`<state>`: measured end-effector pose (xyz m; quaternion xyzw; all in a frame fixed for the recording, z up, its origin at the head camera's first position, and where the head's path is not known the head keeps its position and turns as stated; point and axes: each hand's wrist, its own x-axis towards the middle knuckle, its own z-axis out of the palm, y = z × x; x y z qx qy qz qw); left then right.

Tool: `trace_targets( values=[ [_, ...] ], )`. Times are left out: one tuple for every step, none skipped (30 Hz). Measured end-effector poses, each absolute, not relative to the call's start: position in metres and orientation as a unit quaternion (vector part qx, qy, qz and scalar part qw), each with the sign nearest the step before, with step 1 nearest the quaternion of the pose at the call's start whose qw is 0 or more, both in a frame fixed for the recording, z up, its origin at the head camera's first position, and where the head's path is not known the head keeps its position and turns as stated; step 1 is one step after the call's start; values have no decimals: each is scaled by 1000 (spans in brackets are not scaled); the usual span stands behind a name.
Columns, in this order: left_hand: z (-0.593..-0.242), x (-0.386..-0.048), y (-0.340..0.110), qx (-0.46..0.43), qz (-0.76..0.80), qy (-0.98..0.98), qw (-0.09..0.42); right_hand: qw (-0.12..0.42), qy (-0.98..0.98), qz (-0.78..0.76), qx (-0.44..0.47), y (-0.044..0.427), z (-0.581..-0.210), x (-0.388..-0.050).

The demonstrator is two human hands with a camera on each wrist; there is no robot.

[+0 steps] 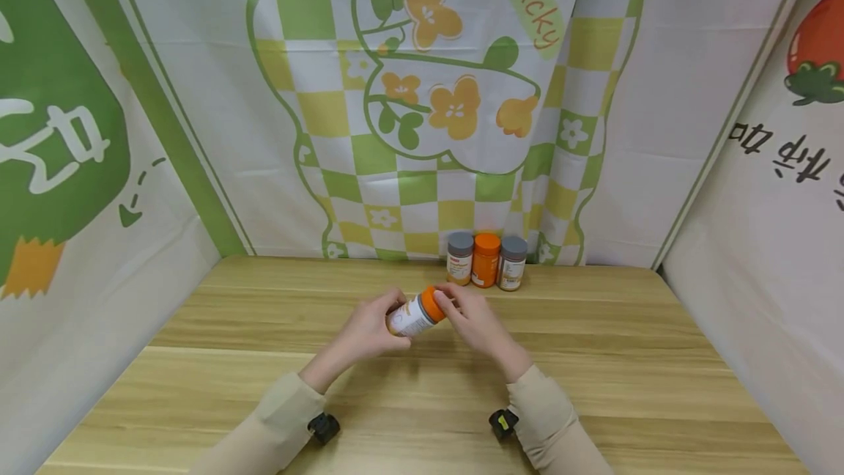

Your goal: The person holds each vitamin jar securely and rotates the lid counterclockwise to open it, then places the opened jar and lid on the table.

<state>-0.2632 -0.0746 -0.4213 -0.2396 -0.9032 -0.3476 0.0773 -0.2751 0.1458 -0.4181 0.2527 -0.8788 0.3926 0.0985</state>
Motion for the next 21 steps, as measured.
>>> trace_targets(
  values=[
    [-422,-263,-74,-238,-346,-904,77,99,-878,393,254,145,-418,-274],
    [-422,-262,-74,-237,-346,-905,76,101,-878,392,255,145,-418,-274],
    [-422,-262,-73,-238,-345,-905,75,101,-878,392,256,144,-418,-274],
    [-422,-261,-73,-237,-345,-905,75,101,-878,392,255,144,-417,-273],
    [-422,-261,-72,-238,-346,-904,75,100,-878,393,255,143,-417,-273],
    [-422,-261,-72,-240,-345,-904,76,98,-877,394,255,143,-417,-273],
    [-422,-260,-72,-241,-345,-904,77,98,-878,393,256,142,-417,-273],
    [-422,-260,-72,-243,-345,-903,79,96,-878,393,257,142,-416,-272],
    [-422,-260,-72,-244,-344,-903,81,94,-878,392,258,141,-416,-272],
    [-422,-260,-71,-245,-342,-903,82,93,-878,392,258,141,-416,-272],
    [-422,-260,-71,-246,-341,-903,83,92,-878,393,258,141,-415,-272],
    [-423,-260,-71,-248,-341,-903,84,91,-878,392,257,140,-415,-272],
    [-423,-260,-70,-248,-341,-903,84,91,-879,392,256,140,-415,-271],
    [-423,-259,-70,-248,-342,-903,84,91,-879,394,254,140,-415,-271],
    [-423,-259,-69,-249,-341,-902,84,91,-879,395,252,140,-415,-271],
    [-424,-259,-69,-250,-342,-902,85,92,-878,398,250,140,-415,-270],
    [-424,-259,-68,-251,-344,-901,85,92,-877,401,248,140,-415,-270],
    [-424,-259,-68,-252,-345,-900,86,91,-876,405,245,140,-416,-269],
    [-424,-259,-68,-253,-346,-899,86,89,-875,409,243,140,-416,-269],
    [-424,-258,-67,-254,-346,-899,86,89,-874,413,241,140,-416,-269],
    [-424,-258,-67,-255,-346,-899,87,86,-873,418,238,139,-416,-268]
  ],
)
